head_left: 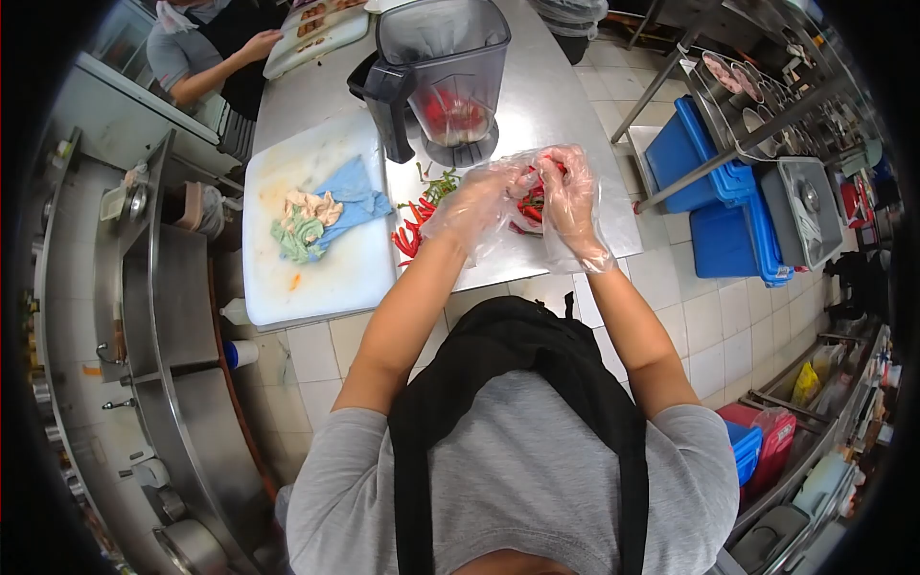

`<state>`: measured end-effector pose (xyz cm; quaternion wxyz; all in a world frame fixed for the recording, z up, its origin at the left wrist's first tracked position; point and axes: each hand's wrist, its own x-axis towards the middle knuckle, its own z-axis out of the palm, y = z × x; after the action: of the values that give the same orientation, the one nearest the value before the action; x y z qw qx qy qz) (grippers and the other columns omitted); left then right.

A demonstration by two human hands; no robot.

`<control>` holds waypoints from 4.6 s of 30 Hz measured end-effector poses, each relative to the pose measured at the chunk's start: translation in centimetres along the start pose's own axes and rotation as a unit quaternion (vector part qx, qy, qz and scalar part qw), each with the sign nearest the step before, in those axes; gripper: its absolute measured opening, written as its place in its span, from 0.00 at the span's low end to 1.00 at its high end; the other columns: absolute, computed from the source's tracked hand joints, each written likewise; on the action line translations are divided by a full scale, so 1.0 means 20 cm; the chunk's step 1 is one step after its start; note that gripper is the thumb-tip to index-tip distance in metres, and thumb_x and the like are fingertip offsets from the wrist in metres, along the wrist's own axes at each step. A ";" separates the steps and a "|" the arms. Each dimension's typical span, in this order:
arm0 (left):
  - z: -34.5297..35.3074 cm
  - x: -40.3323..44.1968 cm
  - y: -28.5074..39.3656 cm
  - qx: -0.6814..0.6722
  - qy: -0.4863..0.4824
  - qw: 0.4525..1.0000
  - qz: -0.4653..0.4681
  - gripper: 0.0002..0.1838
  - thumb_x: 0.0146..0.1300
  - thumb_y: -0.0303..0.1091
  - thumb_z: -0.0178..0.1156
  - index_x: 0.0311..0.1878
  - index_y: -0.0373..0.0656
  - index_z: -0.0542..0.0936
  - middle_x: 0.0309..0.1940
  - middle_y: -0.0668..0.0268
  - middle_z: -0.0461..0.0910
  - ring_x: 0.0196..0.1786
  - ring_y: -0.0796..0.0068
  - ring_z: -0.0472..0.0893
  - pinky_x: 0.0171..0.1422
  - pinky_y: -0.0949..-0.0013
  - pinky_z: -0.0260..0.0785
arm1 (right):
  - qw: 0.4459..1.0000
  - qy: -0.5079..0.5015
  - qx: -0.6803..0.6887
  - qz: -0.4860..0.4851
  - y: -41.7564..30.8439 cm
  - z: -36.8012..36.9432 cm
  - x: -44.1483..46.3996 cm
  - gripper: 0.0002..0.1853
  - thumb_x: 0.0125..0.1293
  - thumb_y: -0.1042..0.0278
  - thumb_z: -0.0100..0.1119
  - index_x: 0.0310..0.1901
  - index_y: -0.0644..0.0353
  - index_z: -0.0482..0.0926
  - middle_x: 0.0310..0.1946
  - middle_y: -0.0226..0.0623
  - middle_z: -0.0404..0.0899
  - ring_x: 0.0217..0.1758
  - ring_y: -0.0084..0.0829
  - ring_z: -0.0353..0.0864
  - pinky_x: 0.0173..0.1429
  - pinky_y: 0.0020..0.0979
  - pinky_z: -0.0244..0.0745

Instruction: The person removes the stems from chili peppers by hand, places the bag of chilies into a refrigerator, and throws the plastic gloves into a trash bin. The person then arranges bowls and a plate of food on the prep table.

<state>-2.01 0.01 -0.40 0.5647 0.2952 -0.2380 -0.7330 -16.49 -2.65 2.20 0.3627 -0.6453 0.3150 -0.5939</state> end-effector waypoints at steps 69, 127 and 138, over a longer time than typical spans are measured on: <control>0.25 0.08 -0.15 0.886 -0.036 0.449 0.115 0.19 0.53 0.54 0.60 0.30 0.46 0.83 0.32 0.61 0.81 0.43 0.60 0.78 0.52 0.55 0.65 | 0.790 -0.356 -0.498 0.012 0.29 -0.58 0.02 0.09 0.52 0.68 0.59 0.36 0.58 0.80 0.35 0.46 0.79 0.41 0.49 0.78 0.46 0.44 0.73; 0.04 0.17 -0.04 0.665 0.102 0.731 0.117 0.11 0.50 0.33 0.68 0.27 0.33 0.81 0.19 0.59 0.77 0.23 0.71 0.75 0.30 0.66 0.67 | 0.888 -0.343 -0.254 0.170 0.18 -0.43 0.15 0.11 0.55 0.65 0.63 0.36 0.63 0.82 0.30 0.48 0.81 0.32 0.43 0.80 0.40 0.38 0.73; 0.13 0.16 -0.03 0.716 -0.050 0.593 0.364 0.06 0.54 0.32 0.59 0.28 0.39 0.80 0.30 0.54 0.80 0.37 0.54 0.79 0.42 0.55 0.70 | 0.861 -0.355 -0.358 -0.064 0.38 -0.53 0.21 0.07 0.48 0.70 0.64 0.31 0.58 0.80 0.30 0.43 0.78 0.41 0.46 0.77 0.44 0.40 0.72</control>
<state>-4.95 -2.89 0.53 0.3789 0.4563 -0.8017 -0.0737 -26.36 -11.25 -1.71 0.1547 -0.9167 0.3138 -0.1928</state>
